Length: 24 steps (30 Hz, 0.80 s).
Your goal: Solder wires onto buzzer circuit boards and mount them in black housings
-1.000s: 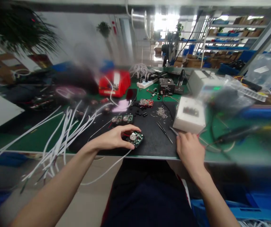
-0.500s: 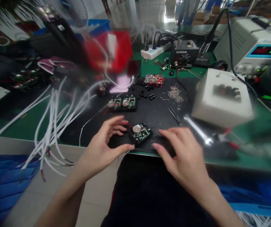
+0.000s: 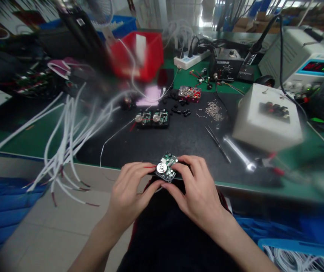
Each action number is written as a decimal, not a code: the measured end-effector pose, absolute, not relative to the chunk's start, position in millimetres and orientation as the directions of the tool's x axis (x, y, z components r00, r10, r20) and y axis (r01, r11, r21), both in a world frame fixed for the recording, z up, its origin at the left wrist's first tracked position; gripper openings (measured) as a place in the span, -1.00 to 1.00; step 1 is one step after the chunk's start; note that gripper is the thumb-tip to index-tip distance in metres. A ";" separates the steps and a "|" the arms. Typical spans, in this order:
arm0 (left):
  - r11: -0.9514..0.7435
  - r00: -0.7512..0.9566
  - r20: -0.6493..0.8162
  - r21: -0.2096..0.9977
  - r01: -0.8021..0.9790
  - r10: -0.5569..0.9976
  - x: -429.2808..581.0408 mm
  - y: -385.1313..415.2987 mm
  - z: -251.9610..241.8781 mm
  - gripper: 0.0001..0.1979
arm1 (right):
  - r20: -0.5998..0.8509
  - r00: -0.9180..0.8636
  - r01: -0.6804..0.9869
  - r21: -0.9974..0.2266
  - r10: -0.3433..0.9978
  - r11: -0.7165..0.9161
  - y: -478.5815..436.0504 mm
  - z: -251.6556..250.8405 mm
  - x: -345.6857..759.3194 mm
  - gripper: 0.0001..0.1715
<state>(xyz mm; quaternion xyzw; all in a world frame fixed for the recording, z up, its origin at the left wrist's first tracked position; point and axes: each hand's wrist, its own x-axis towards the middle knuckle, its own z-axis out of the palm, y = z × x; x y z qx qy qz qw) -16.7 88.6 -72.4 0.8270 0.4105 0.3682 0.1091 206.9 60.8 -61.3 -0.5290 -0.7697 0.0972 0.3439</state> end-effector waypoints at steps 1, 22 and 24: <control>-0.640 0.392 0.519 0.489 0.593 0.760 -18.7 87.5 -73.5 -0.60 | 0.435 -0.203 0.746 -0.511 0.877 0.426 59.2 -62.5 206.7 -0.47; -0.548 0.186 0.555 0.606 0.577 0.811 -44.4 84.7 -65.7 -0.72 | 0.371 -0.223 0.738 -0.540 0.902 0.404 63.7 -60.9 210.5 -0.35; -0.529 0.147 0.568 0.597 0.603 0.809 -50.8 90.6 -63.1 -0.73 | 0.391 -0.174 0.751 -0.541 0.904 0.379 60.8 -65.7 207.2 -0.37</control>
